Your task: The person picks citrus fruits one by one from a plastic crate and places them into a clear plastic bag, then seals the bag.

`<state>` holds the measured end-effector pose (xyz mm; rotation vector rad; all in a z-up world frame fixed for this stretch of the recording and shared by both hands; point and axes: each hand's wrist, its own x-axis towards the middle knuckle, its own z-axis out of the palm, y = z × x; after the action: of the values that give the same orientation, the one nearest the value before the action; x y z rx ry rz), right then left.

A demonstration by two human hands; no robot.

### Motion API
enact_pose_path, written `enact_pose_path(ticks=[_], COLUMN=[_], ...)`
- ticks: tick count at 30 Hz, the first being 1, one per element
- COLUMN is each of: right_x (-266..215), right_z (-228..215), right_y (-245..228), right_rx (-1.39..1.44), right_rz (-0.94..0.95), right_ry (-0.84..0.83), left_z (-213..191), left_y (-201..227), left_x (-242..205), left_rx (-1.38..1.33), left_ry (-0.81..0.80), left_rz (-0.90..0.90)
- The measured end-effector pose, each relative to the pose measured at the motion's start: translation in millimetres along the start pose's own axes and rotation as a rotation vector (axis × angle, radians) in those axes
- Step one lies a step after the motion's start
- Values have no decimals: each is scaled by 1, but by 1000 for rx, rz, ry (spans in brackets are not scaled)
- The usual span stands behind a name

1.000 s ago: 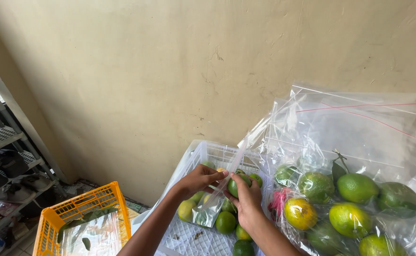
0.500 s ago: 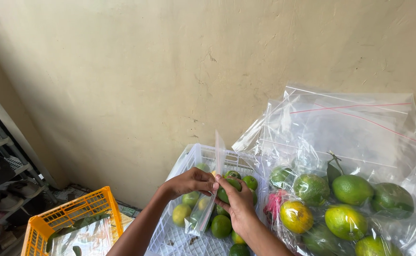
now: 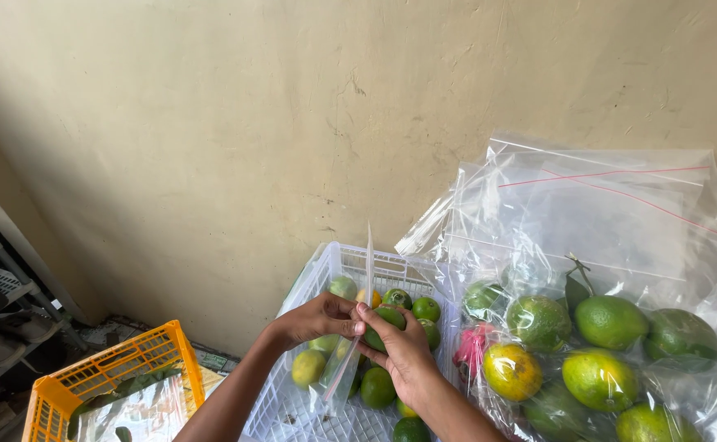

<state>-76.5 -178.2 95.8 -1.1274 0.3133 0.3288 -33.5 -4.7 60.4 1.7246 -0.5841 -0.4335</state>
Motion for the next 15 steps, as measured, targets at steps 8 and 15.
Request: enact_pose_path(ticks=[8, 15], right_x=[5, 6], right_z=[-2, -3], right_y=[5, 6], right_rx=[-6, 8], right_rz=[-11, -14], right_ry=[-39, -53], left_z=[-1, 1], left_y=[-4, 0], left_x=[-1, -6], left_rx=[-71, -48], left_ry=[-3, 19], left_rz=[7, -9])
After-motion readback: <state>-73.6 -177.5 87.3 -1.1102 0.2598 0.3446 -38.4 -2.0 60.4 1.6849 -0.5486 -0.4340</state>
